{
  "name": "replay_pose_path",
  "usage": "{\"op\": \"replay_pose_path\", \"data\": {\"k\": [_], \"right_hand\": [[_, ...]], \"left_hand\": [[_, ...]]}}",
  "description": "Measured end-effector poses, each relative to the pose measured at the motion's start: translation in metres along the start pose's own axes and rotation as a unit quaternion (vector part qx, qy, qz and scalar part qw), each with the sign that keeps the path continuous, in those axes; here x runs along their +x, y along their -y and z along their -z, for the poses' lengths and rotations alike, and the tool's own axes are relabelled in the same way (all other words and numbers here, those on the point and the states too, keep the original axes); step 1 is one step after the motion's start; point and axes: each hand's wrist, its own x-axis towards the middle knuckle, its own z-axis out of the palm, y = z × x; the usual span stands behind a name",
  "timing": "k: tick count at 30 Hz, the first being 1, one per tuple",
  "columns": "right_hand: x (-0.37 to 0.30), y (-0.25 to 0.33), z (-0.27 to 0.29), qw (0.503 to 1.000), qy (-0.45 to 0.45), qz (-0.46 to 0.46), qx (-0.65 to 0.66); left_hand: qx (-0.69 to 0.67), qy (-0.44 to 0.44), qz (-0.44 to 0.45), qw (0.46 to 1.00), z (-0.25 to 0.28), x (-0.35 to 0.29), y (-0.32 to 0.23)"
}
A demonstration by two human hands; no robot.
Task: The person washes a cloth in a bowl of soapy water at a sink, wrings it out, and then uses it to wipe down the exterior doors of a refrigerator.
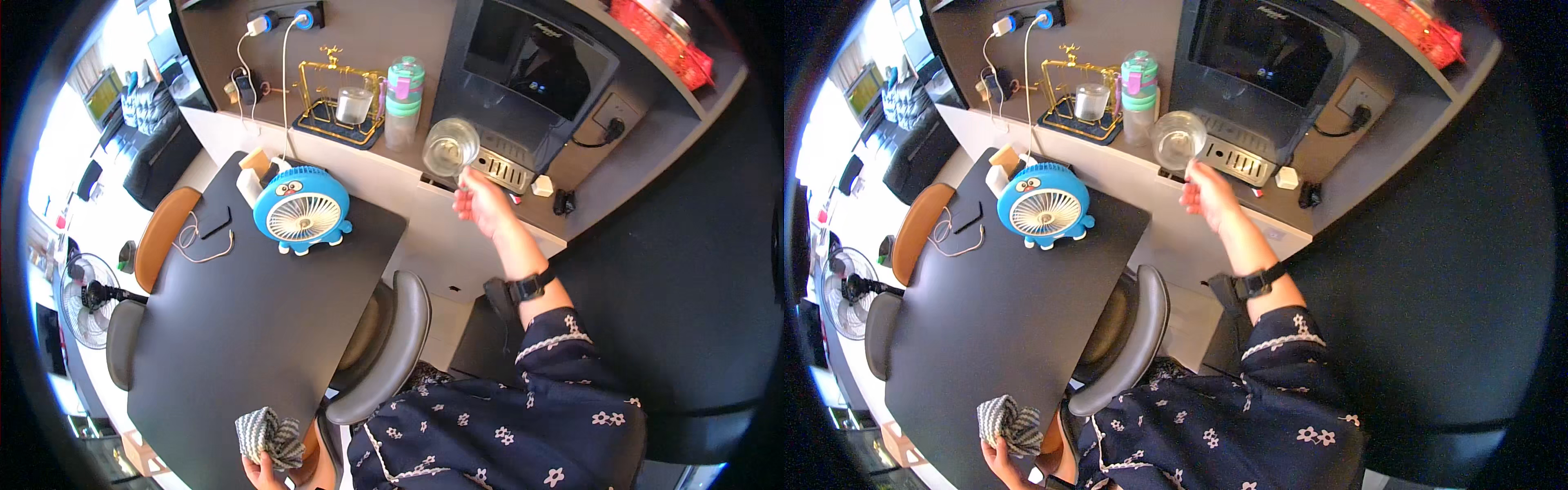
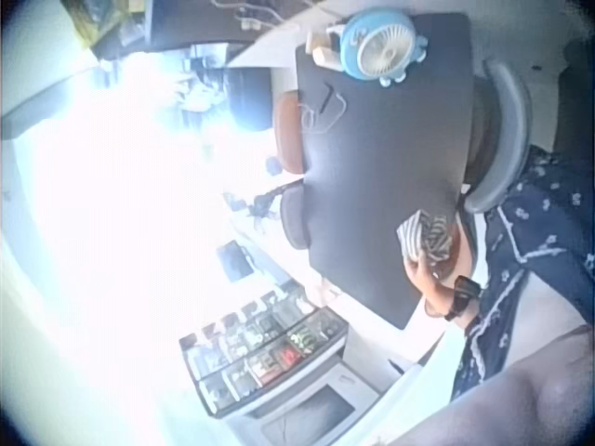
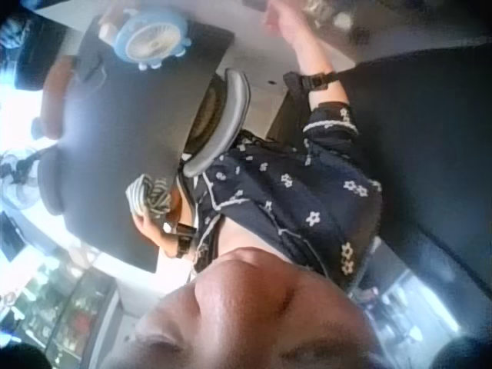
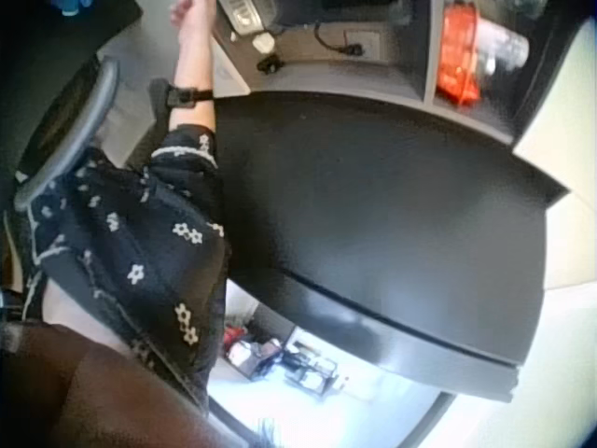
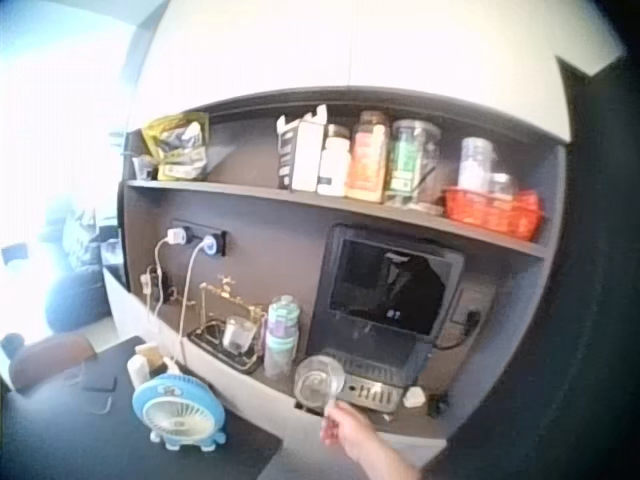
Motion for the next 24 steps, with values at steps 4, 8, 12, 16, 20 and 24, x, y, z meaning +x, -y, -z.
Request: {"op": "replay_pose_path", "data": {"k": [4, 8, 12, 16, 20, 24], "right_hand": [[0.023, 0.03, 0.041, 0.994, -0.022, -0.101, 0.046], [0.04, 0.029, 0.072, 0.988, -0.039, -0.134, 0.068], [0.036, 0.029, 0.078, 0.988, -0.011, -0.142, 0.056], [0.008, 0.045, 0.051, 0.929, -0.193, -0.035, -0.314], [-0.03, 0.077, 0.03, 0.604, -0.355, 0.415, -0.58], [-0.033, 0.104, 0.018, 0.593, -0.342, 0.424, -0.592]], "left_hand": [[0.035, -0.033, 0.01, 0.999, -0.031, -0.014, -0.04], [0.09, -0.063, 0.025, 0.994, -0.027, -0.022, -0.05], [0.107, -0.067, 0.021, 0.992, -0.025, -0.022, -0.052], [0.109, -0.065, 0.019, 0.992, -0.025, -0.021, -0.052], [0.11, -0.056, 0.019, 0.992, -0.029, -0.017, -0.053], [0.115, -0.056, 0.009, 0.992, -0.031, -0.021, -0.06]]}}
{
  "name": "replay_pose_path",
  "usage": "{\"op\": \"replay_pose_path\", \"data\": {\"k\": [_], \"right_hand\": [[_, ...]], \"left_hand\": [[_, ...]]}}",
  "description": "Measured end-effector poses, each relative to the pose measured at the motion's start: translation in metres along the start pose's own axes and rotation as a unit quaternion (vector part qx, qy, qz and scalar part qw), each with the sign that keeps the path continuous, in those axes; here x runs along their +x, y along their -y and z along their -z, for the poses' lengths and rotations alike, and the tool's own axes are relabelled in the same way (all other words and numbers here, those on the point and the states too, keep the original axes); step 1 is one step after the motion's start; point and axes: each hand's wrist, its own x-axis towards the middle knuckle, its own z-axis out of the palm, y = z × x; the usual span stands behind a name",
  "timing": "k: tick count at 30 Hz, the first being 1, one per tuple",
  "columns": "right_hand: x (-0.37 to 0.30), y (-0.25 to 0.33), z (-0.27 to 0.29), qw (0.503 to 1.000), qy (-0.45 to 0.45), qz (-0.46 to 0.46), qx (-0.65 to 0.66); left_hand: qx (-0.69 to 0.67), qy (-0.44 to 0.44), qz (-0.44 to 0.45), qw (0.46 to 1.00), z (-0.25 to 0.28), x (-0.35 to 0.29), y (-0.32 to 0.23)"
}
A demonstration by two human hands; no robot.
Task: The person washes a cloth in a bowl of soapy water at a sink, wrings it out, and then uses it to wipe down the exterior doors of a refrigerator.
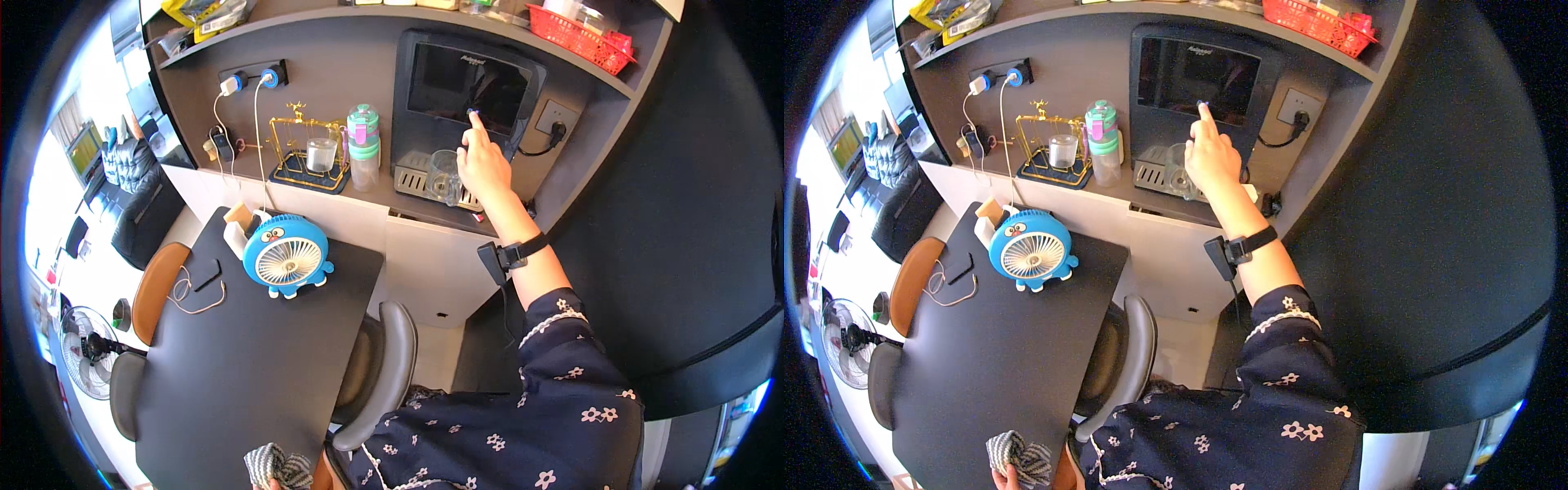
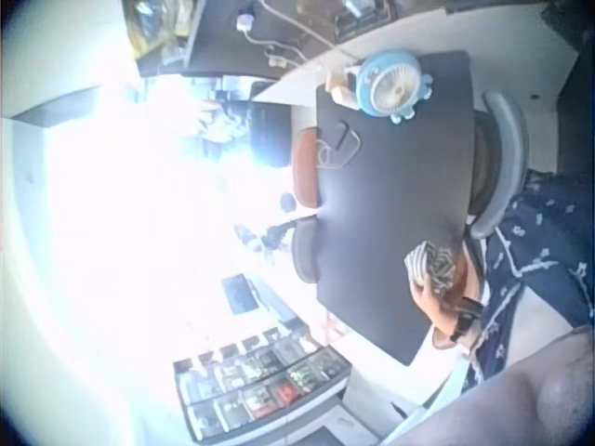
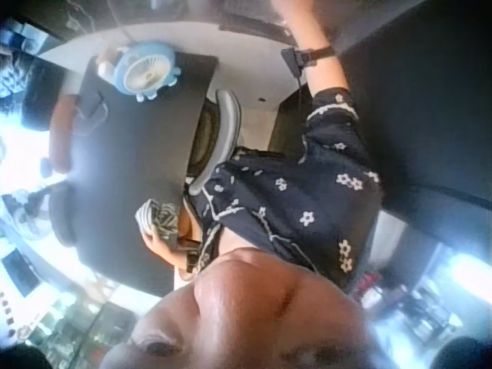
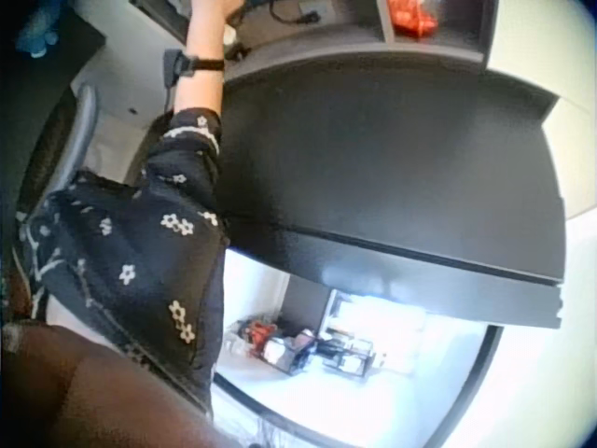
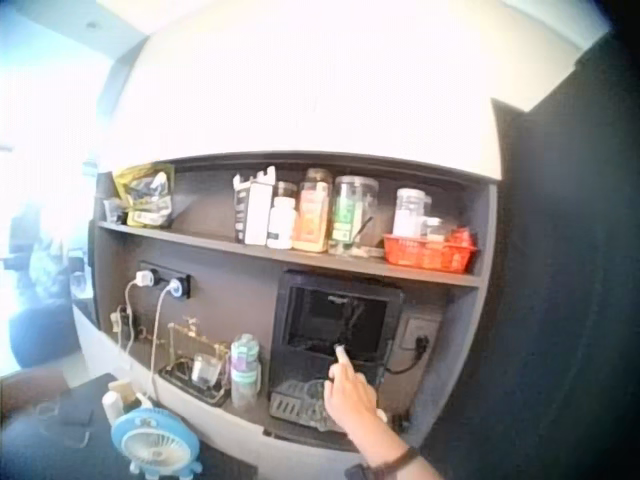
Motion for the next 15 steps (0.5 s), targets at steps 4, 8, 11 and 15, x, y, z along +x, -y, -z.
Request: {"op": "replay_pose_path", "data": {"k": [4, 8, 11, 15], "right_hand": [[-0.006, -0.002, 0.004, 0.999, 0.02, -0.036, 0.029], [-0.01, -0.009, 0.014, 0.998, 0.016, -0.053, 0.029], [-0.008, -0.017, 0.017, 0.999, -0.009, -0.042, 0.015], [-0.001, -0.021, 0.021, 0.999, -0.04, -0.035, -0.001]], "left_hand": [[-0.02, 0.005, 0.001, 1.0, -0.003, 0.004, -0.003], [0.006, 0.007, -0.004, 1.0, 0.003, 0.006, 0.007], [-0.046, 0.028, -0.006, 0.999, 0.001, -0.001, 0.0], [-0.02, 0.023, -0.01, 0.999, 0.001, 0.0, 0.006]]}}
